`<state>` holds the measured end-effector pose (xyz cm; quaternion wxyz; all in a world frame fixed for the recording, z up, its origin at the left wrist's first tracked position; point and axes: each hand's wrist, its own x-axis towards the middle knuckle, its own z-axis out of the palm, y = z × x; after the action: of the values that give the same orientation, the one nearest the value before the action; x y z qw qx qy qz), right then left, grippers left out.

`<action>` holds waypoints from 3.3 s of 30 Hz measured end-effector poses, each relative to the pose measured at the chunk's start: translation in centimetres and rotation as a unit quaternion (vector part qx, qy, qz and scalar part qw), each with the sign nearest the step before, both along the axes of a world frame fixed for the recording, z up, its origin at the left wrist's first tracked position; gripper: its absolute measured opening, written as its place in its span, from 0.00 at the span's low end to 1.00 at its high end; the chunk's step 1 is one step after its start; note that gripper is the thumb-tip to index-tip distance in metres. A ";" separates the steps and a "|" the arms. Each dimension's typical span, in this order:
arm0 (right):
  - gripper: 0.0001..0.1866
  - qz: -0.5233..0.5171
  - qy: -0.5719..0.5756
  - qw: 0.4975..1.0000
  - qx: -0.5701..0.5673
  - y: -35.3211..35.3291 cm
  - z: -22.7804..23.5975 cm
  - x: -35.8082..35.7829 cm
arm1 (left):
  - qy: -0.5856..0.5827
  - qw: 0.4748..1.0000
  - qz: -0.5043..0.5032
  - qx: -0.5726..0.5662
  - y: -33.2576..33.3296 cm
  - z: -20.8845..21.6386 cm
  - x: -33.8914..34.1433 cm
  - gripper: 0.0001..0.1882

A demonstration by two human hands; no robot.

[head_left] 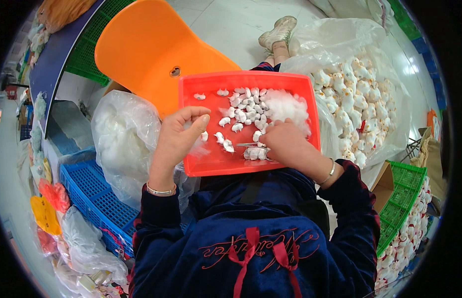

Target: The person sits on an orange chair and uses scissors to cut white cotton-like material, then stuffs it into small white plush toys held in a red tray. The person repeatedly picks up cotton, cuts it, and inserts it into the toys, working one at a time.

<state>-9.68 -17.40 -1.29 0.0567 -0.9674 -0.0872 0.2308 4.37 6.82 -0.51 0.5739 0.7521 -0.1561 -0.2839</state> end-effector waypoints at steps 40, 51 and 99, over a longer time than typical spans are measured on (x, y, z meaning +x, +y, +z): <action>0.21 -0.186 -0.126 0.944 0.240 -3.0 6.1 -5.2 | 0.119 0.973 0.040 -0.196 -4.5 -0.9 -5.0 0.08; 0.21 -0.195 -0.062 0.934 0.294 -3.6 6.0 -5.0 | 0.108 0.976 0.030 -0.186 -4.0 -0.3 -5.0 0.08; 0.19 -0.228 0.050 0.861 0.452 -4.1 5.9 -5.8 | 0.185 0.956 -0.152 -0.169 -3.7 1.2 -3.7 0.04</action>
<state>-15.50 -21.47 4.65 0.5431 -0.8155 0.0442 0.1950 0.64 3.09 0.65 0.6613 0.5462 -0.2055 -0.4713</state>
